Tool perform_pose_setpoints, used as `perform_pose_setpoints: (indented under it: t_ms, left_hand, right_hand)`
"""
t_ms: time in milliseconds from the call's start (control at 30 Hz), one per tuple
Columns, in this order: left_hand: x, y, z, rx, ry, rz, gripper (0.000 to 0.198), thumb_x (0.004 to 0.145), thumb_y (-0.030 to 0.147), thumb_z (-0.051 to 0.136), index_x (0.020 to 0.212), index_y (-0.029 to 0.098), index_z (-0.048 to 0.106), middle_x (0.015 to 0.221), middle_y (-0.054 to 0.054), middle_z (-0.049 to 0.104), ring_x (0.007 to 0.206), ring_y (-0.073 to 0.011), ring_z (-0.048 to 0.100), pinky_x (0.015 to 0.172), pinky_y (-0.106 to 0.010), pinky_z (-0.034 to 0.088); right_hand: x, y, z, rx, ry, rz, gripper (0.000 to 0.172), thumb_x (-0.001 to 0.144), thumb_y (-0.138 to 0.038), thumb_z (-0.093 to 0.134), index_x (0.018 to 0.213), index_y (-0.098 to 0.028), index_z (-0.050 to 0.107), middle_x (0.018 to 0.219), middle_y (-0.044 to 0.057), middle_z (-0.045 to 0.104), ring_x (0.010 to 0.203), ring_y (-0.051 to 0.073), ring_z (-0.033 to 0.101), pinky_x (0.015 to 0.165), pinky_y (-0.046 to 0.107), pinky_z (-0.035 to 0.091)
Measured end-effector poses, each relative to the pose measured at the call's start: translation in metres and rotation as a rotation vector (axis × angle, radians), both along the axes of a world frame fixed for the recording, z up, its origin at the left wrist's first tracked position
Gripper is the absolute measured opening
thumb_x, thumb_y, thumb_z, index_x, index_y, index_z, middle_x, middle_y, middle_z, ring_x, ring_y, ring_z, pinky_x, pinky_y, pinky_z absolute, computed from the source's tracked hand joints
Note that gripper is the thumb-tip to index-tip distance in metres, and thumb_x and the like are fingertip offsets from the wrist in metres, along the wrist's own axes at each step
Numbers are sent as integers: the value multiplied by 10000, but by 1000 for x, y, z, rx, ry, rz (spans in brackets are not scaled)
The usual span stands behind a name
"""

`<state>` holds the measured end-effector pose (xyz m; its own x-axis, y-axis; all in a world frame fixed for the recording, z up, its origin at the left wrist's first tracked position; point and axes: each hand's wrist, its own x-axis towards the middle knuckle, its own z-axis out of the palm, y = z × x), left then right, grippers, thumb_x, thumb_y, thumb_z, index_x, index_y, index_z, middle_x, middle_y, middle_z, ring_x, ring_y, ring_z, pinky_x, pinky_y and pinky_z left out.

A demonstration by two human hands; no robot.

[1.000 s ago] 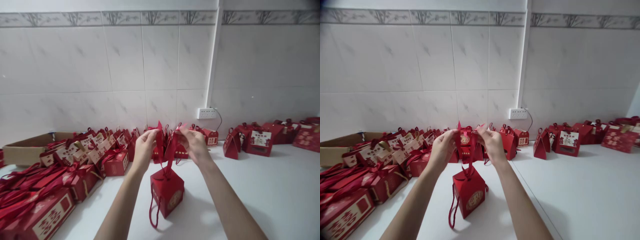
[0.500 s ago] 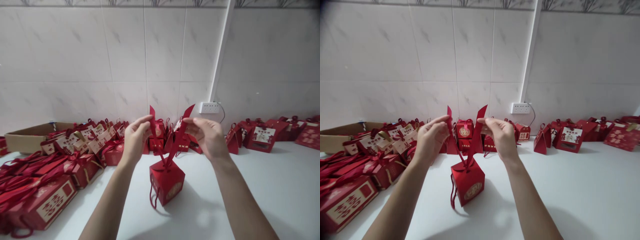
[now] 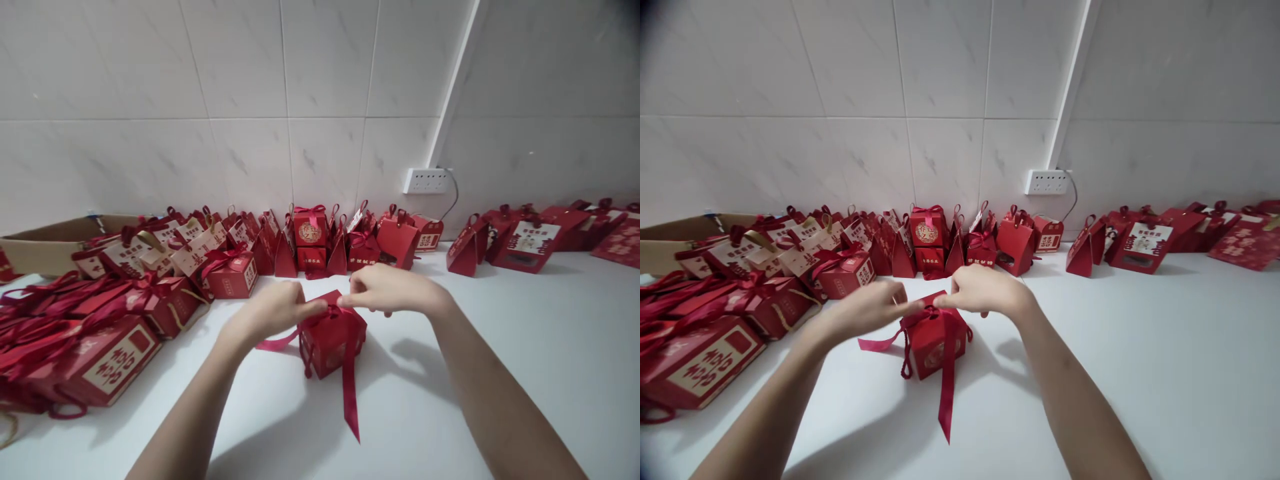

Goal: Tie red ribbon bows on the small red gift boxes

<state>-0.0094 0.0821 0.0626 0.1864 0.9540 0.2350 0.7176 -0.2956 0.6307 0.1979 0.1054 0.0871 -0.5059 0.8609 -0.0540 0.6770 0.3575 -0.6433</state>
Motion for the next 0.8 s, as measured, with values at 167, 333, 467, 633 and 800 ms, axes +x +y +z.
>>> perform_pose_setpoints:
  t_ms: [167, 333, 467, 633, 800]
  left_hand:
    - [-8, 3, -40, -179, -78, -140, 280, 690, 458, 641, 684, 197, 540, 597, 22, 522, 498, -127, 429, 443, -226, 282]
    - [-9, 9, -53, -48, -177, -163, 221, 762, 419, 587, 741, 204, 537, 829, -35, 580, 702, -165, 522, 593, -250, 403]
    - [-12, 10, -56, 76, -149, -35, 250, 695, 430, 659, 706, 201, 559, 811, -42, 584, 689, -177, 534, 586, -258, 403]
    - [-19, 9, -52, -137, -189, 20, 377, 627, 499, 699, 522, 192, 505, 468, 33, 448, 408, -108, 356, 402, -234, 197]
    - [-24, 6, -44, -353, -312, -146, 377, 689, 444, 666, 492, 183, 480, 464, 40, 408, 415, -85, 330, 411, -223, 197]
  right_hand:
    - [-5, 2, -45, -23, 47, 16, 304, 709, -316, 626, 488, -180, 468, 429, -13, 503, 337, 78, 440, 296, 188, 254]
    - [8, 2, -63, -324, 339, -49, 198, 712, -267, 598, 556, -163, 535, 518, -21, 522, 449, 83, 509, 368, 163, 386]
    - [15, 6, -68, -528, 437, -19, 211, 737, -269, 564, 562, -152, 550, 563, -22, 534, 506, 73, 505, 454, 171, 432]
    - [22, 16, -79, -646, 603, 5, 154, 733, -257, 610, 640, -135, 605, 613, -16, 565, 549, 59, 509, 557, 176, 455]
    - [19, 16, -82, -699, 666, -34, 70, 677, -177, 554, 629, -134, 581, 604, 0, 568, 532, 74, 530, 519, 187, 445]
